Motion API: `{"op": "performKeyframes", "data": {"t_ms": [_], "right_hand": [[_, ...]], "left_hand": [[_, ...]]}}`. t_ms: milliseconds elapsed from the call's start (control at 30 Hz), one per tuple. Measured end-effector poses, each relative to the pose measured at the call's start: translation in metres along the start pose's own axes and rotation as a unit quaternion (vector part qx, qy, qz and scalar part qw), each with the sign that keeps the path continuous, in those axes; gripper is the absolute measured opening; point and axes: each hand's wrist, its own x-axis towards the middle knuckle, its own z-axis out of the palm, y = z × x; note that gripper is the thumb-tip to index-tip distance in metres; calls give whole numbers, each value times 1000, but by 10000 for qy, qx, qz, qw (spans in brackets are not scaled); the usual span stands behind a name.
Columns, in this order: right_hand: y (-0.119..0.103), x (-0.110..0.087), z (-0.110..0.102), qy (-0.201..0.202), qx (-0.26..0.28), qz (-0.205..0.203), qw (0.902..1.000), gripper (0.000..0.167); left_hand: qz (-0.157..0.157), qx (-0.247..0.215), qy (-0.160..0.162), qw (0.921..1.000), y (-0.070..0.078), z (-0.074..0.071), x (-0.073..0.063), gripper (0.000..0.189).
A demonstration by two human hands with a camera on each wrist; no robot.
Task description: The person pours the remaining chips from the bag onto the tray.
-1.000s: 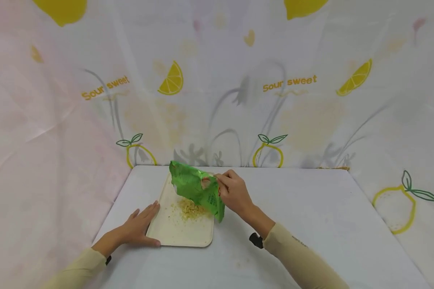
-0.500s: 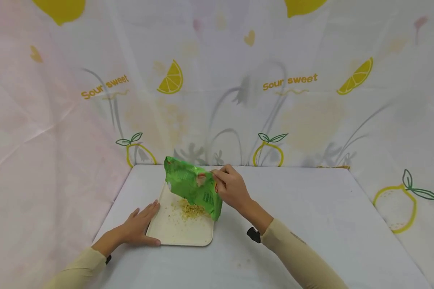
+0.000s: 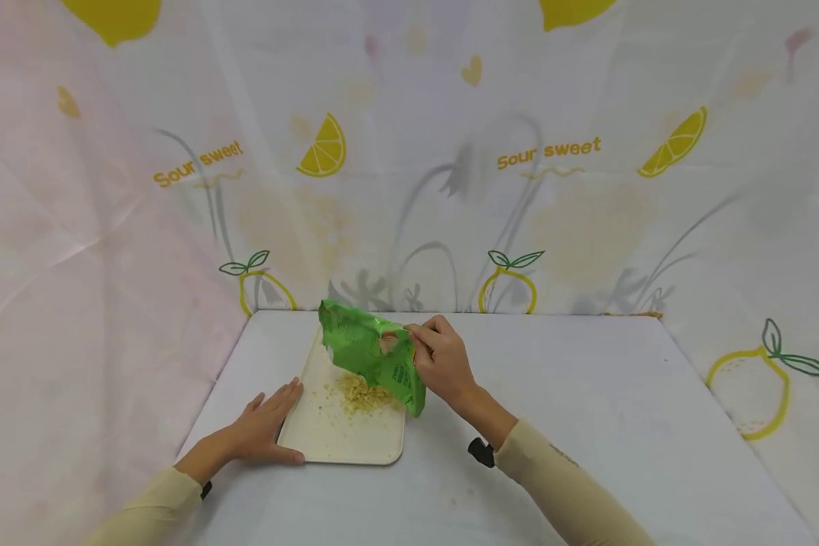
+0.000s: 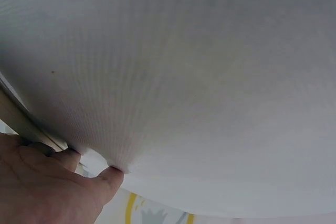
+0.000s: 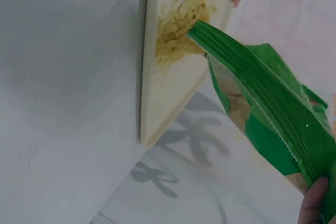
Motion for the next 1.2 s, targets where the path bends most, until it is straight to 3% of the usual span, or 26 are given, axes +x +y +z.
{"op": "performKeyframes", "data": {"t_ms": [200, 400, 733, 933, 1000, 1133, 1200], "right_hand": [[0, -4, 2, -4, 68, 117, 9999, 17], [-7, 4, -2, 777, 184, -292, 9964, 19], [2, -7, 7, 105, -13, -290, 9995, 18], [-2, 7, 2, 739, 171, -445, 9961, 19], [-1, 9, 3, 618, 145, -367, 9973, 19], [2, 6, 6, -110, 21, -153, 9998, 17], [2, 4, 7, -258, -33, -49, 9996, 16]], "left_hand": [[-126, 112, -99, 9998, 1, -3, 2, 132], [-144, 176, -103, 9997, 1, -6, 3, 132], [-87, 160, -123, 9998, 0, -5, 4, 132], [-146, 204, -182, 9995, -1, -5, 3, 132], [-123, 186, -139, 9997, 0, -6, 3, 131], [-116, 161, -142, 9997, 0, -7, 4, 131], [-129, 168, -148, 9997, 0, -7, 4, 132]]}}
